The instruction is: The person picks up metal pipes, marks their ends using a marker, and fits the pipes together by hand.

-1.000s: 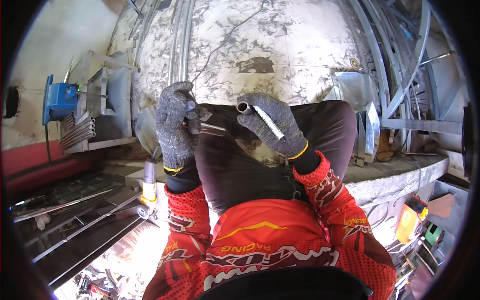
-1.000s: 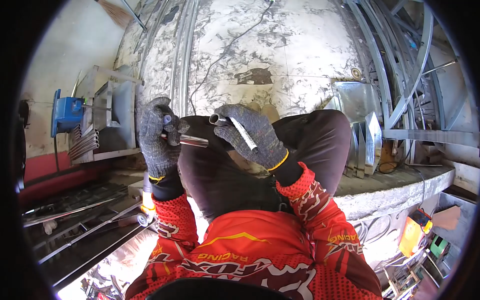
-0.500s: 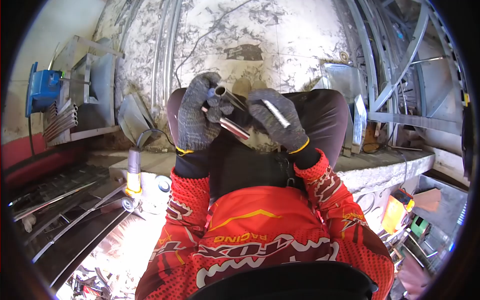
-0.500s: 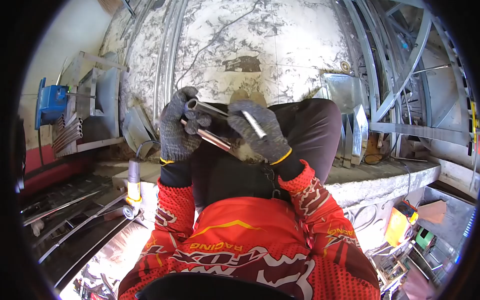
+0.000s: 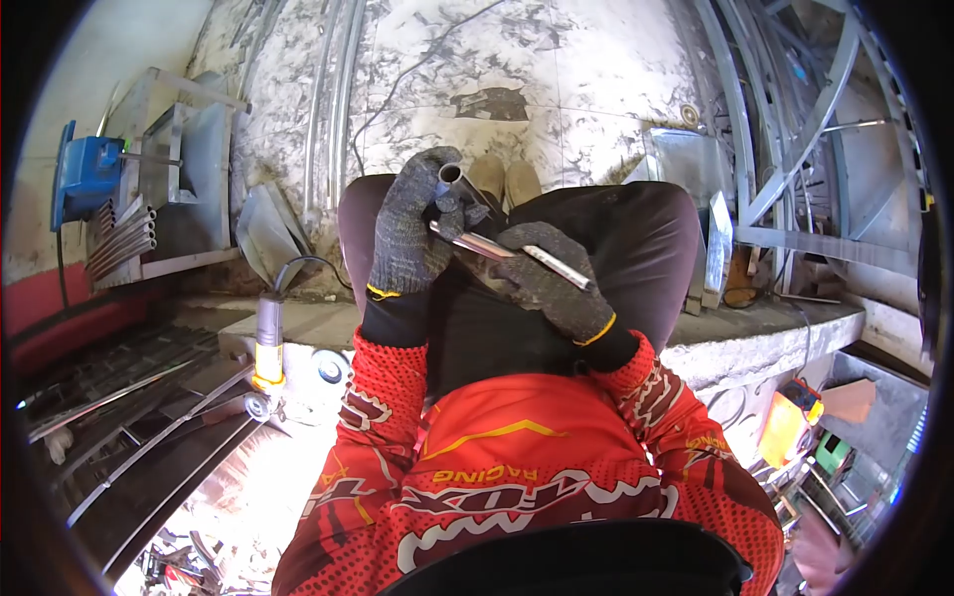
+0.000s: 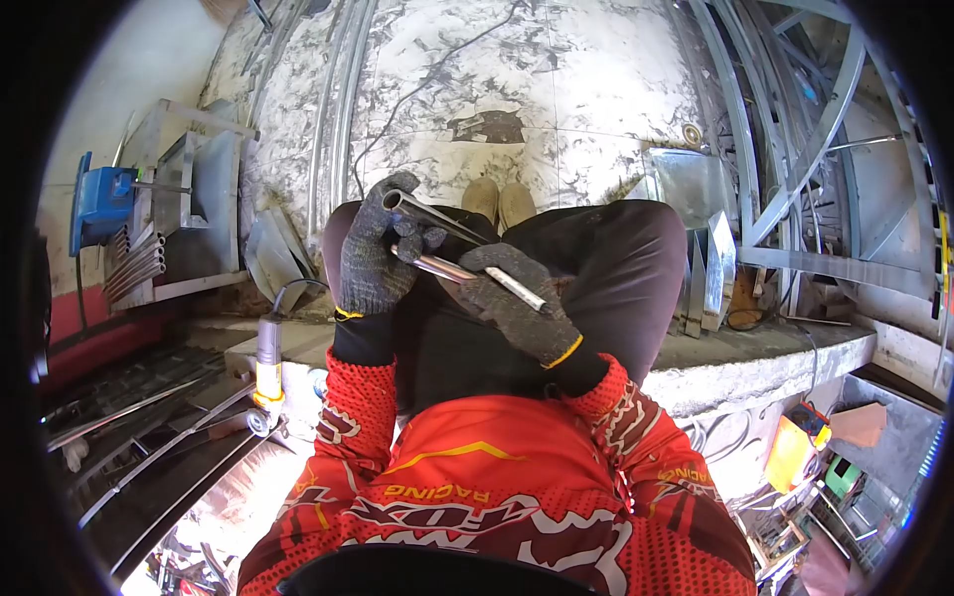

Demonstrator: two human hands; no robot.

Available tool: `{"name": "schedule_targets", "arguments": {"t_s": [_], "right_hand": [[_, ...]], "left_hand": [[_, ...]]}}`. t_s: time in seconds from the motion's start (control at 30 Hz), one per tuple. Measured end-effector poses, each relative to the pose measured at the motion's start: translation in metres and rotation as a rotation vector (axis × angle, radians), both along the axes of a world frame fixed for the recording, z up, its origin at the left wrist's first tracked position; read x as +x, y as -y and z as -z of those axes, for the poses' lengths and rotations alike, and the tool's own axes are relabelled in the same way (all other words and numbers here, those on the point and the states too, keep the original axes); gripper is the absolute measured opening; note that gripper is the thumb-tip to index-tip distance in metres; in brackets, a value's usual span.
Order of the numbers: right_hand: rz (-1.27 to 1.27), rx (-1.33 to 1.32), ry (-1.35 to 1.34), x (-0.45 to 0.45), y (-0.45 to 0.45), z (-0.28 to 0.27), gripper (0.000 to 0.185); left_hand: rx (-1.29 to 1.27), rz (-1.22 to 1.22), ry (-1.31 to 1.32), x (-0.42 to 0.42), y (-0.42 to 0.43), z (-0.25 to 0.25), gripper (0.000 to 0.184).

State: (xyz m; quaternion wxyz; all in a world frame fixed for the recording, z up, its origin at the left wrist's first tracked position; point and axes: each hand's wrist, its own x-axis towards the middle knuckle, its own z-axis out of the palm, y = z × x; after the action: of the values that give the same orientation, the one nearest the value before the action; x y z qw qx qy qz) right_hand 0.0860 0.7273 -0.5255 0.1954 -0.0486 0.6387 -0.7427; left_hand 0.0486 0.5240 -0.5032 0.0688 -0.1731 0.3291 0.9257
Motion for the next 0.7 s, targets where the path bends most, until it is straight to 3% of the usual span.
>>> {"name": "schedule_targets", "arguments": {"t_s": [0.3, 0.37, 0.4, 0.5, 0.7], "right_hand": [[0.252, 0.114, -0.06, -0.015, -0.063, -0.029, 0.016], [0.386, -0.12, -0.011, -0.022, -0.064, -0.04, 0.018], [0.352, -0.3, -0.011, -0.026, -0.067, -0.033, 0.023], [0.302, -0.521, 0.063, -0.038, -0.06, -0.036, 0.027], [0.2, -0.675, 0.203, -0.034, -0.034, -0.038, 0.039]], "left_hand": [[-0.112, 0.088, -0.107, -0.001, 0.004, 0.014, 0.035], [-0.381, 0.101, -0.148, -0.003, 0.002, 0.016, 0.03], [-0.396, 0.074, -0.165, -0.001, -0.001, 0.016, 0.024], [-0.55, 0.097, -0.147, -0.004, -0.001, 0.009, 0.021], [-0.636, 0.126, -0.219, -0.008, 0.001, -0.001, 0.014]]}}
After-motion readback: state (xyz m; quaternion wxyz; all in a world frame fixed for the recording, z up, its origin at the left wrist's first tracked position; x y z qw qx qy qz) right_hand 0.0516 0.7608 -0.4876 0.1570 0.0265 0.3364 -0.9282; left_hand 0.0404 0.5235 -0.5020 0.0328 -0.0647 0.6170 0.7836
